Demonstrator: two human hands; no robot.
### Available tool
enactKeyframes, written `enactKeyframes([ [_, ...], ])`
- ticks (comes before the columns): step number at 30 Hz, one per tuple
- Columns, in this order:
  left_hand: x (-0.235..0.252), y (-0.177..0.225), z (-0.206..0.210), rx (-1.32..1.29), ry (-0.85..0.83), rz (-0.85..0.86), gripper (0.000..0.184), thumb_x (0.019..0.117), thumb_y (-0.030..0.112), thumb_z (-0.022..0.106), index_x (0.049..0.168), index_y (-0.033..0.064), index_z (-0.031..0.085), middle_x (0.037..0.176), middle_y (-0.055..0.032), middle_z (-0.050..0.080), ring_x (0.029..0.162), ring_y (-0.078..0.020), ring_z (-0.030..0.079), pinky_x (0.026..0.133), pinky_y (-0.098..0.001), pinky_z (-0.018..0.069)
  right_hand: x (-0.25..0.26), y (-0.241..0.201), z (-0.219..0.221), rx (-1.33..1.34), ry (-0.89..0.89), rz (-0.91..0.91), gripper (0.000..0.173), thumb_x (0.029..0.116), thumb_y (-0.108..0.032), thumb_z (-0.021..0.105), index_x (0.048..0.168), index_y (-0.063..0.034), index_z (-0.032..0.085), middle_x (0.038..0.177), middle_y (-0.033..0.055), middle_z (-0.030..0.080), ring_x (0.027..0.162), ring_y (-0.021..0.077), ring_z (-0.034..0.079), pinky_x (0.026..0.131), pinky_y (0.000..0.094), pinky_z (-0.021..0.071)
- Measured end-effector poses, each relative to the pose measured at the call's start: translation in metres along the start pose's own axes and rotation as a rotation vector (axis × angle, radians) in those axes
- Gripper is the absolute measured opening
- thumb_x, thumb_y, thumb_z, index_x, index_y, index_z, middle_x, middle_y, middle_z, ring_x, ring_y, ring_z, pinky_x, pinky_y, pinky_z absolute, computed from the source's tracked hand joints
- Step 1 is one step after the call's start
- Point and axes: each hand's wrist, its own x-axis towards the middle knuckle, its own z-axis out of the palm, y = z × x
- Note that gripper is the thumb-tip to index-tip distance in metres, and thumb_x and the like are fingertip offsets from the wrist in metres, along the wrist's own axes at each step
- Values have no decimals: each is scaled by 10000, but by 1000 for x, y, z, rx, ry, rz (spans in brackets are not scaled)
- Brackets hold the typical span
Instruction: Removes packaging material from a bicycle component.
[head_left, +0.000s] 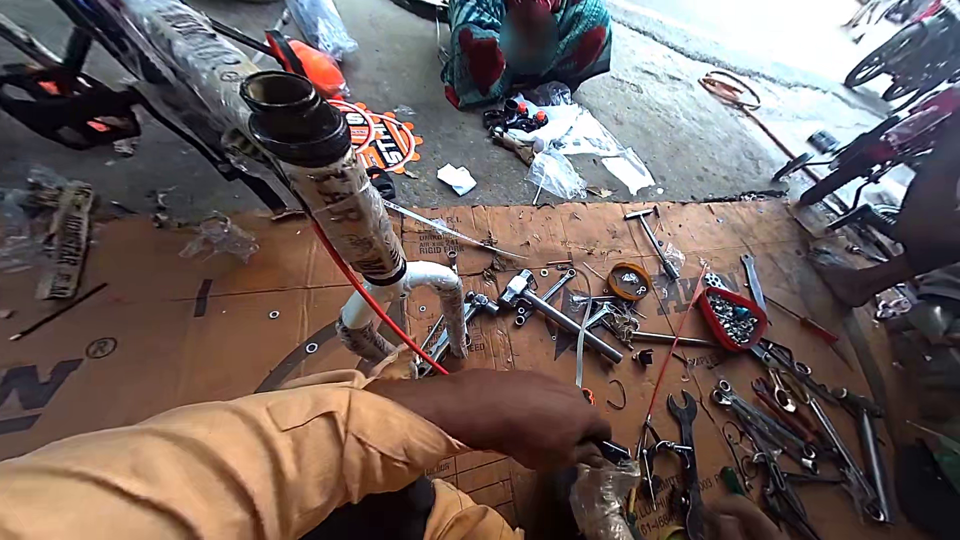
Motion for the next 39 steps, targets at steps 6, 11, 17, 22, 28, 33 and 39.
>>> enactKeyframes([
  [6, 11, 7, -3, 59, -18, 59, 346, 1110, 324, 457, 1221, 45, 631, 903, -154, 645, 854, -317, 651, 745, -521, 518, 38, -32, 48, -175, -59, -250, 309, 913, -159, 763, 1217, -109, 730, 1170, 126, 682, 1059, 111, 668, 896, 254, 586],
  [11, 10, -5, 6, 28, 19, 66, 330, 1108, 338, 457, 1183, 67, 630, 862, -114, 631, 801, -276, 643, 716, -492, 525, 43, -20, 67, -357, 113, -398, 144, 932, -229, 746, 1071, -203, 775, 1016, 19, 709, 1016, 76, 662, 908, 225, 558],
  [17, 9, -3, 4, 36, 23, 45, 332, 1106, 332, 467, 1213, 65, 631, 884, -126, 646, 839, -285, 655, 743, -500, 526, 57, -31, 63, -416, -67, -444, 167, 1044, -231, 553, 979, -118, 657, 1040, 69, 662, 1024, 113, 647, 895, 215, 546],
  [22, 12, 2, 4, 38, 35, 24, 325, 1104, 333, 469, 1177, 61, 631, 852, -126, 633, 824, -303, 653, 713, -523, 518, 60, -36, 57, -364, -218, -498, 127, 1059, -159, 528, 1003, -75, 604, 1093, 112, 705, 1043, 139, 693, 862, 234, 571],
  [28, 14, 4, 4, 29, 29, 7, 287, 1099, 320, 481, 1173, 89, 634, 838, -93, 621, 795, -263, 641, 692, -487, 519, 63, -51, 43, -394, -385, -317, 178, 1080, -211, 486, 1050, -85, 608, 1013, 108, 705, 896, 186, 721, 693, 355, 605],
  [33, 13, 4, 10, 59, 76, 33, 291, 1094, 335, 474, 1152, 102, 639, 795, -74, 600, 764, -259, 637, 648, -490, 515, 63, -72, 34, -534, -478, -206, 203, 1071, -225, 497, 1153, -72, 602, 834, 110, 686, 620, 253, 678, 496, 456, 545],
  [39, 16, 1, 12, 105, 77, 55, 284, 1089, 353, 488, 1195, 133, 632, 819, -70, 609, 778, -258, 647, 655, -493, 532, 65, -69, 28, -509, -600, -259, 264, 1030, -259, 597, 1222, -78, 586, 895, 117, 688, 580, 252, 646, 468, 443, 530],
])
